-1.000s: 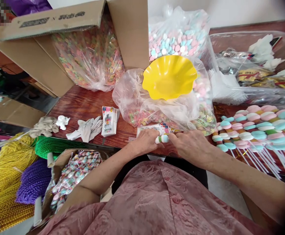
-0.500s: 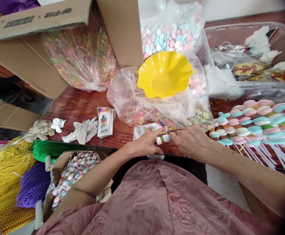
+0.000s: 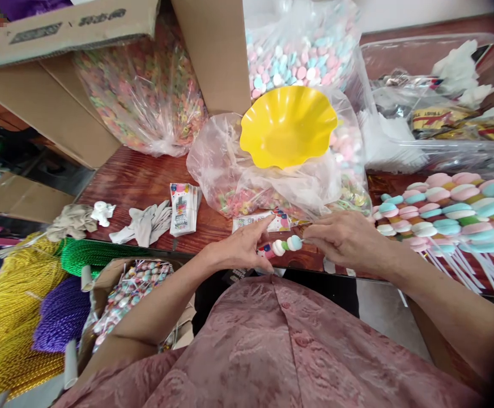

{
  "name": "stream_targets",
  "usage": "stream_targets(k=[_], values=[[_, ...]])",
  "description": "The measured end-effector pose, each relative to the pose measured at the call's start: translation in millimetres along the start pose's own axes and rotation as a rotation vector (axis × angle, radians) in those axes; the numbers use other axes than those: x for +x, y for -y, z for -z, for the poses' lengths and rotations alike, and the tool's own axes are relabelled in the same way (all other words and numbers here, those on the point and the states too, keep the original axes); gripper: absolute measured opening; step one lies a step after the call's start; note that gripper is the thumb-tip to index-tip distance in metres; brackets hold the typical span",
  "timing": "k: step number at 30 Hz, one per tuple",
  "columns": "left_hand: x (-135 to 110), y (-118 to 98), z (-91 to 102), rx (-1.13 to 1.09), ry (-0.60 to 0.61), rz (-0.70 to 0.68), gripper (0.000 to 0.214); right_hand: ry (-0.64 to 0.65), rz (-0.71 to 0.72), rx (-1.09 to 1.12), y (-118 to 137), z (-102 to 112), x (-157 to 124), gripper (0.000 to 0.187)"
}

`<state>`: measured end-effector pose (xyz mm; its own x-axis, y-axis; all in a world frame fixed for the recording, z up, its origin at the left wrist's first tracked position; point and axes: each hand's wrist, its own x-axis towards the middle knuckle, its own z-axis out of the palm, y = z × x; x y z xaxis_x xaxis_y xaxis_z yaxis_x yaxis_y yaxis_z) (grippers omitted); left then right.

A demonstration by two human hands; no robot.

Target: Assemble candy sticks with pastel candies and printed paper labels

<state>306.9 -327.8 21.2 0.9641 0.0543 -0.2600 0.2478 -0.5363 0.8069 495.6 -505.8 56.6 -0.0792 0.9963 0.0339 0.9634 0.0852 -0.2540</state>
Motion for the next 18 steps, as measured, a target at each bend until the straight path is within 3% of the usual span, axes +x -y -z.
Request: stream_targets(k=[2,7,11,14,18], values=[[-2.7,1.8,3.2,-0.075,0.074,0.013,0.100,-0.081,0.038,0.086,-1.1,-5.0,-4.8,0.028],[-3.3,7.0,1.0,-0.319,0.192,-0.006,0.046,-0.296,0.115,0.237,1.1,-12.0,-8.4,0.021],[-5.7,7.0,-7.6,-0.482,0.248,0.072,0.040,-0.413,0.168,0.230,2.8,-9.0,-8.9,0.015],[-8.5,1.8,-11.7,-0.388,0.164,0.087,0.039,-0.439,0.197,0.099,5.1,-2.0,-10.8,0.014],[-9.7,-11.1,-8.4,-0.044,-0.012,0.114,0.039,-0.440,0.249,-0.168,16.0,11.6,-12.5,0.017]])
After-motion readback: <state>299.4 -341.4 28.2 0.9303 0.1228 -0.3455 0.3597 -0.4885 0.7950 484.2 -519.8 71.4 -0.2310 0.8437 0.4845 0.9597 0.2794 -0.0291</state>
